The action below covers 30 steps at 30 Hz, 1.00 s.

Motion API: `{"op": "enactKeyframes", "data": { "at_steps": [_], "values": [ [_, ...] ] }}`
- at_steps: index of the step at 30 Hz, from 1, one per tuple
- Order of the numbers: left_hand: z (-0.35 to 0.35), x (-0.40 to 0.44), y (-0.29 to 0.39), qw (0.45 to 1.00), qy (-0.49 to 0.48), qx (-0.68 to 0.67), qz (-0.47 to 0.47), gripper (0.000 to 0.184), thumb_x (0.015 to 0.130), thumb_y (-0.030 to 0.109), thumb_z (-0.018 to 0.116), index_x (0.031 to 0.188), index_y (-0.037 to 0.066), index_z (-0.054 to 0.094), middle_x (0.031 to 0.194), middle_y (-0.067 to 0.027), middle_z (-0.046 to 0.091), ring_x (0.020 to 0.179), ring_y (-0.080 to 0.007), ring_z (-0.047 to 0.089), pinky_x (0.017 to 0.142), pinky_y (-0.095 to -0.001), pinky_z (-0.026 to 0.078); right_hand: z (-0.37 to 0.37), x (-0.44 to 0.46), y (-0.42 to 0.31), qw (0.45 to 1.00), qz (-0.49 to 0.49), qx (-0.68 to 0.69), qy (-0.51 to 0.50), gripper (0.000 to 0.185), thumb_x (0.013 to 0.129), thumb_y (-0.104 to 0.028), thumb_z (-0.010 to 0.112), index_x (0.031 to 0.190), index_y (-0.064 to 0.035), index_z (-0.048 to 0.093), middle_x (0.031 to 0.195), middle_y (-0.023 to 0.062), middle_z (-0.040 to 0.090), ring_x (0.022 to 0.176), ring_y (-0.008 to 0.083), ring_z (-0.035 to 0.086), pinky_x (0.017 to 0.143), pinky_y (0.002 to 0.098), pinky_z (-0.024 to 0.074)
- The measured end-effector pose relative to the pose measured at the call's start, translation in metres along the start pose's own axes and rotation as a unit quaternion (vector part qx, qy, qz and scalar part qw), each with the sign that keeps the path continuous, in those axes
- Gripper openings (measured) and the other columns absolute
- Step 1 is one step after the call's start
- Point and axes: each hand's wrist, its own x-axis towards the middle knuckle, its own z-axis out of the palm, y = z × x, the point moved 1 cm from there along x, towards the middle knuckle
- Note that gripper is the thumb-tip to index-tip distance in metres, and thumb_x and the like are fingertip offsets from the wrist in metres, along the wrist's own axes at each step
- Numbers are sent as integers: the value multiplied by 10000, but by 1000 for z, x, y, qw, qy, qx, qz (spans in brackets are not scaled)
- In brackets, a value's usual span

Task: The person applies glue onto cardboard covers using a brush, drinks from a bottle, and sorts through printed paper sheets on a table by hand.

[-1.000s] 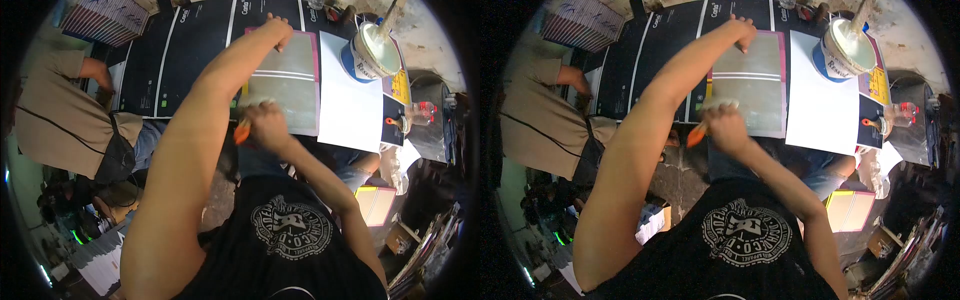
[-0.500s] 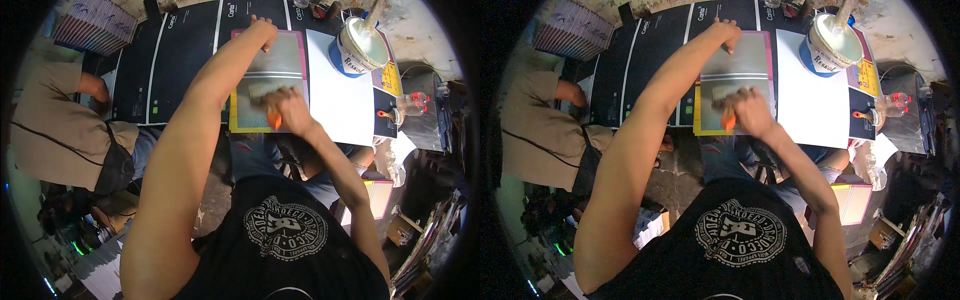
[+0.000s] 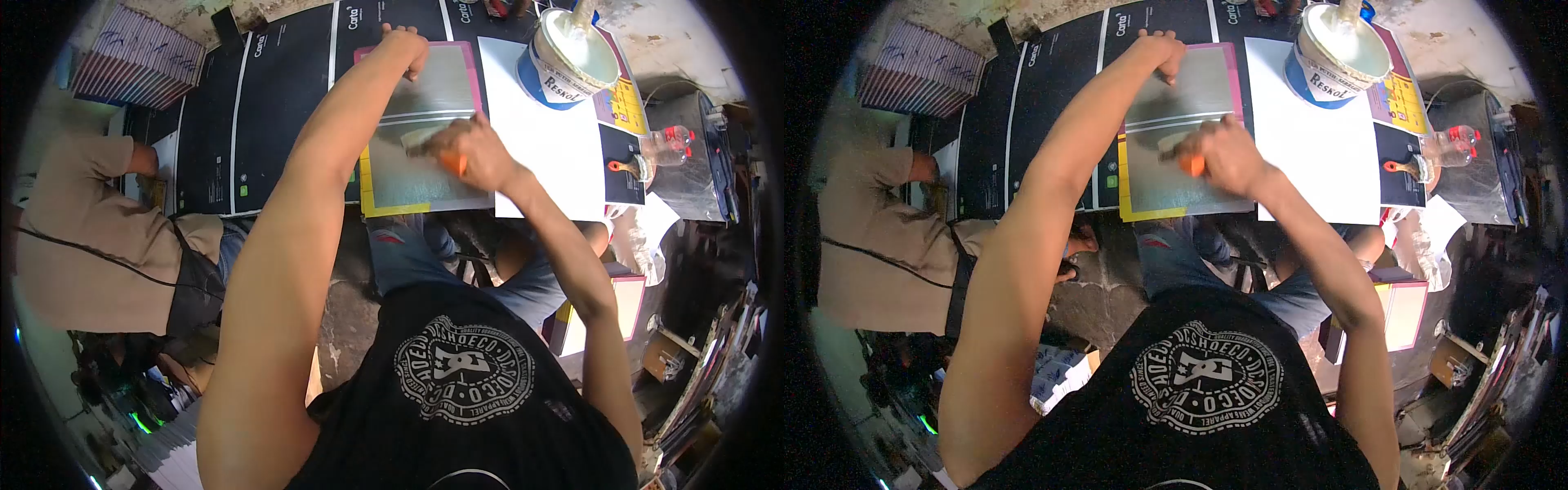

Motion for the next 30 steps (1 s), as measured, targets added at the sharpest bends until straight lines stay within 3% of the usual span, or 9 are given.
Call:
{"op": "enactKeyframes", "data": {
  "at_steps": [1, 6, 13, 16, 24, 27, 28, 29, 30],
  "values": [
    [-3, -1, 1, 1000, -9, -1, 4, 830, 659, 396, 843, 1382, 210, 481, 1483, -106, 336, 1375, -344, 312, 1047, -628, 280, 2, -16, -14, 999, -23, 5, 46, 326, 692, -115, 664, 1011, -175, 697, 974, 51, 689, 977, 212, 609, 849, 364, 413],
    [-10, -1, -2, 999, -33, -14, 9, 838, 668, 381, 841, 1396, 204, 466, 1496, -128, 320, 1382, -349, 307, 1055, -638, 273, -33, -96, -68, 996, -13, 57, -68, 322, 736, -109, 608, 1044, -165, 683, 940, 4, 661, 947, 160, 588, 827, 333, 401],
    [-14, -5, 6, 999, -27, -25, -12, 844, 645, 338, 860, 1371, 113, 492, 1494, -136, 324, 1379, -358, 309, 1074, -621, 266, -47, -9, 15, 994, -6, 28, 103, 298, 737, -81, 598, 1002, -172, 700, 1037, 6, 680, 980, 215, 588, 826, 375, 412],
    [-11, -1, 9, 1000, -6, -12, -22, 841, 642, 324, 864, 1366, 106, 495, 1484, -135, 340, 1368, -352, 326, 1074, -623, 260, -18, -14, 32, 996, 30, -21, -80, 321, 737, -77, 617, 1016, -208, 705, 1051, 4, 683, 978, 222, 592, 843, 379, 414],
    [-17, -6, 8, 999, -32, -7, -4, 848, 632, 343, 870, 1359, 108, 501, 1482, -136, 324, 1378, -341, 303, 1076, -629, 242, -57, -146, -34, 988, 46, 65, -130, 250, 774, -184, 609, 1005, -166, 702, 1049, 4, 688, 998, 179, 604, 816, 382, 393],
    [-15, -31, 11, 999, 32, -12, -2, 804, 643, 291, 841, 1340, 80, 501, 1429, -147, 369, 1341, -338, 341, 1033, -625, 288, -78, -172, -25, 986, 52, 143, -60, 225, 791, -179, 629, 999, -133, 700, 1081, 11, 681, 1034, 201, 600, 884, 423, 386],
    [-12, -44, 13, 993, 109, -51, 1, 781, 646, 267, 823, 1328, 70, 499, 1399, -149, 387, 1313, -339, 362, 1014, -613, 305, -77, -188, -14, 975, 74, 208, 25, 204, 798, -127, 663, 996, -89, 695, 1108, 43, 668, 1044, 248, 604, 917, 445, 413],
    [-4, -59, 19, 979, 184, -89, 2, 758, 648, 242, 805, 1317, 60, 498, 1369, -151, 405, 1285, -340, 383, 995, -602, 321, -110, -181, -18, 946, 176, 273, 20, 199, 799, -43, 670, 996, -63, 691, 1126, 83, 655, 1023, 279, 619, 928, 424, 451],
    [4, -77, 25, 958, 259, -122, 4, 735, 651, 218, 787, 1305, 50, 496, 1339, -153, 423, 1257, -341, 404, 975, -591, 338, -116, -190, -5, 945, 173, 250, 118, 180, 816, -16, 661, 994, -29, 683, 1110, 117, 659, 996, 261, 642, 866, 372, 495]
  ]
}}
